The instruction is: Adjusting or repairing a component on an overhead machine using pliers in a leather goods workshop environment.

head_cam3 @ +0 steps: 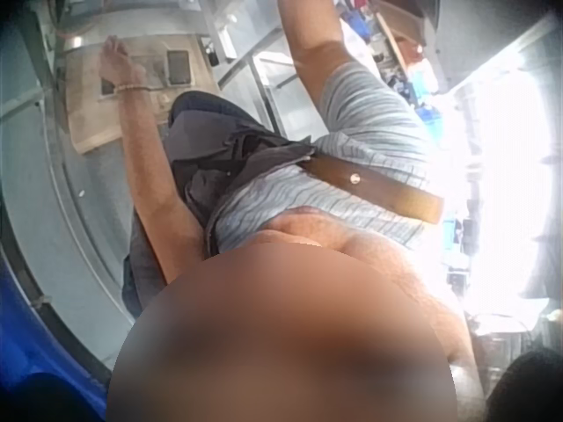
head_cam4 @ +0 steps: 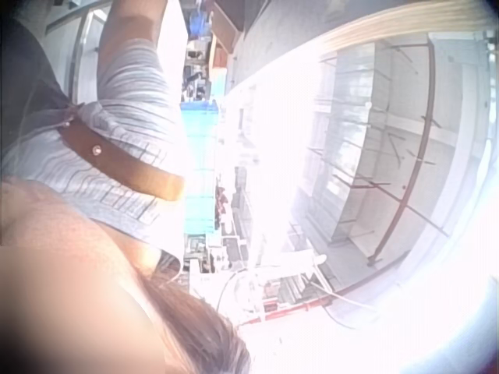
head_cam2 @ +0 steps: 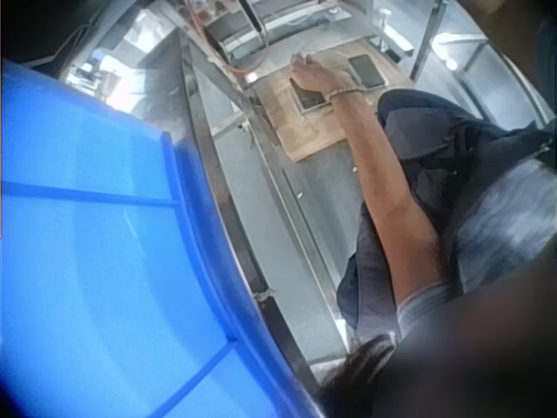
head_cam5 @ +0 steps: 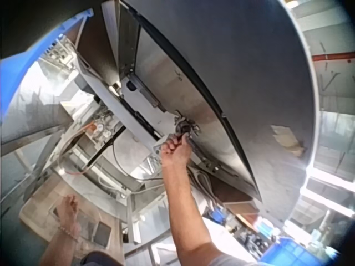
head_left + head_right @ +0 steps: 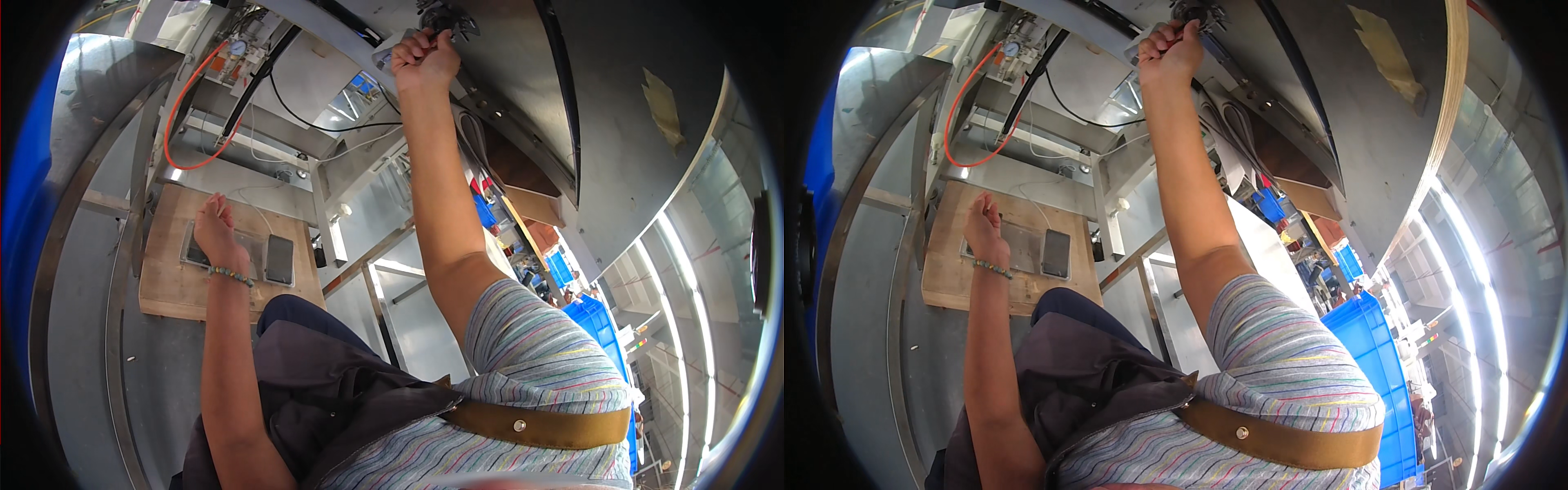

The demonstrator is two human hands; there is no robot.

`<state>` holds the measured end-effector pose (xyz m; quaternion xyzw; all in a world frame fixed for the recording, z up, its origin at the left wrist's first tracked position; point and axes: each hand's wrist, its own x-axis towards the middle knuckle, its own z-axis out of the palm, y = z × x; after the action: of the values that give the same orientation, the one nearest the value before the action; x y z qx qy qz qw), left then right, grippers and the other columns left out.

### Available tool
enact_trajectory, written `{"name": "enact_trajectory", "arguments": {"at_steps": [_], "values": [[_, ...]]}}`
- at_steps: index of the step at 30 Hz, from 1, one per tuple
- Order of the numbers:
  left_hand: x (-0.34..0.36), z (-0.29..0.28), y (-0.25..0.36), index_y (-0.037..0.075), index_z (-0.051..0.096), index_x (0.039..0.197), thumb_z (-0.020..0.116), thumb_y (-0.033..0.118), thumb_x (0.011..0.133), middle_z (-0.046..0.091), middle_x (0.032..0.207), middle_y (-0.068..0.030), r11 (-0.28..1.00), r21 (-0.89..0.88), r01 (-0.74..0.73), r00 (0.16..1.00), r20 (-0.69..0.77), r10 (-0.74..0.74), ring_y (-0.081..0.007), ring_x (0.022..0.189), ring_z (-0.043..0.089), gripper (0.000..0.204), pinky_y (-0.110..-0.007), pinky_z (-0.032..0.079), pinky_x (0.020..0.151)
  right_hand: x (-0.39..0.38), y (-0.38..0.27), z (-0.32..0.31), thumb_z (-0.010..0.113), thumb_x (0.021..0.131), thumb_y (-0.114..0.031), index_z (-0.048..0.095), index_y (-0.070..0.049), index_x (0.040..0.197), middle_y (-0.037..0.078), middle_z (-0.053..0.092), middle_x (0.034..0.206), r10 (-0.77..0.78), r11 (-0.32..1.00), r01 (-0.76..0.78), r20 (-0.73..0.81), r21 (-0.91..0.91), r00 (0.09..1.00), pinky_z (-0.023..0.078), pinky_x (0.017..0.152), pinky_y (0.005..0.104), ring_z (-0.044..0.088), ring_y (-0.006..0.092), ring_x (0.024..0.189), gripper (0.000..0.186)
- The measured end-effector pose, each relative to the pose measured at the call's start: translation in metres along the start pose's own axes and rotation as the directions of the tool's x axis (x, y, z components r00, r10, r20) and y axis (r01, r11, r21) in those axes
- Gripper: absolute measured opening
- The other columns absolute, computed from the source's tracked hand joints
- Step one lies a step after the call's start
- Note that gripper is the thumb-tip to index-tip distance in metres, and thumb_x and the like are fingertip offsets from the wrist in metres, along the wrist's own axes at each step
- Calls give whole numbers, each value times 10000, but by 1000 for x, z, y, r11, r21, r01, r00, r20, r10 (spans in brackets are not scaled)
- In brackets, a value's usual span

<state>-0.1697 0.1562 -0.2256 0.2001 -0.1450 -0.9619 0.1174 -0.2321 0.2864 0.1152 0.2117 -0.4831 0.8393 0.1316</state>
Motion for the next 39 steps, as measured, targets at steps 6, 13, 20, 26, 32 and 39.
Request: {"name": "enact_trajectory", "arguments": {"at_steps": [6, 13, 20, 26, 32, 39], "values": [[0, -1, 0, 76, 636, 1003, 570, 169, 893, 635, 940, 3, 1000, -2, -3, 1000, -3, 3, -69, 760, 525, 158, -204, 396, 655, -4, -5, 4, 380, 1000, -429, 475, -105, 786, -38, 363, 588, 32, 999, -32, 20, -3, 999, 246, 410, 220, 319, 84, 481, 399], [3, -3, -3, 75, 639, 998, 566, 178, 911, 633, 927, 3, 1000, -11, -2, 1000, 14, 3, -63, 759, 521, 153, -204, 398, 666, 0, -6, 3, 360, 1003, -428, 475, -93, 783, -35, 367, 587, 52, 998, -53, 22, 39, 998, 249, 409, 220, 328, 87, 478, 417], [-1, 0, -1, 81, 642, 990, 569, 178, 904, 633, 916, 4, 1000, -7, 3, 1000, -15, -4, -61, 743, 520, 149, -203, 394, 652, 5, -6, -2, 360, 1002, -424, 474, -97, 783, -35, 368, 588, 37, 999, -38, 21, 29, 999, 240, 403, 220, 321, 87, 471, 410], [4, -5, -4, 81, 647, 981, 564, 180, 902, 638, 936, 2, 1000, 2, -4, 1000, -2, 4, -64, 755, 522, 152, -203, 392, 660, 0, -11, -2, 402, 991, -388, 479, -81, 762, -29, 347, 574, -8, 990, 1, -48, -145, 999, 228, 404, 230, 305, 96, 456, 390], [4, -5, -4, 40, 626, 1028, 547, 147, 932, 627, 960, -7, 999, 21, 24, 1000, -3, -24, -69, 794, 553, 164, -181, 461, 722, -6, -9, 2, 441, 982, -354, 492, -77, 775, -23, 365, 580, 59, 949, -69, -43, -307, 997, 217, 408, 239, 299, 97, 462, 350], [7, -6, -6, 78, 640, 991, 562, 175, 894, 638, 938, 10, 1000, 15, -13, 1000, -6, 13, -62, 734, 519, 158, -192, 395, 640, -5, -5, 1, 449, 981, -364, 492, -72, 776, -20, 383, 592, -9, 954, -18, -89, -298, 996, 222, 411, 238, 306, 94, 469, 359]]}}
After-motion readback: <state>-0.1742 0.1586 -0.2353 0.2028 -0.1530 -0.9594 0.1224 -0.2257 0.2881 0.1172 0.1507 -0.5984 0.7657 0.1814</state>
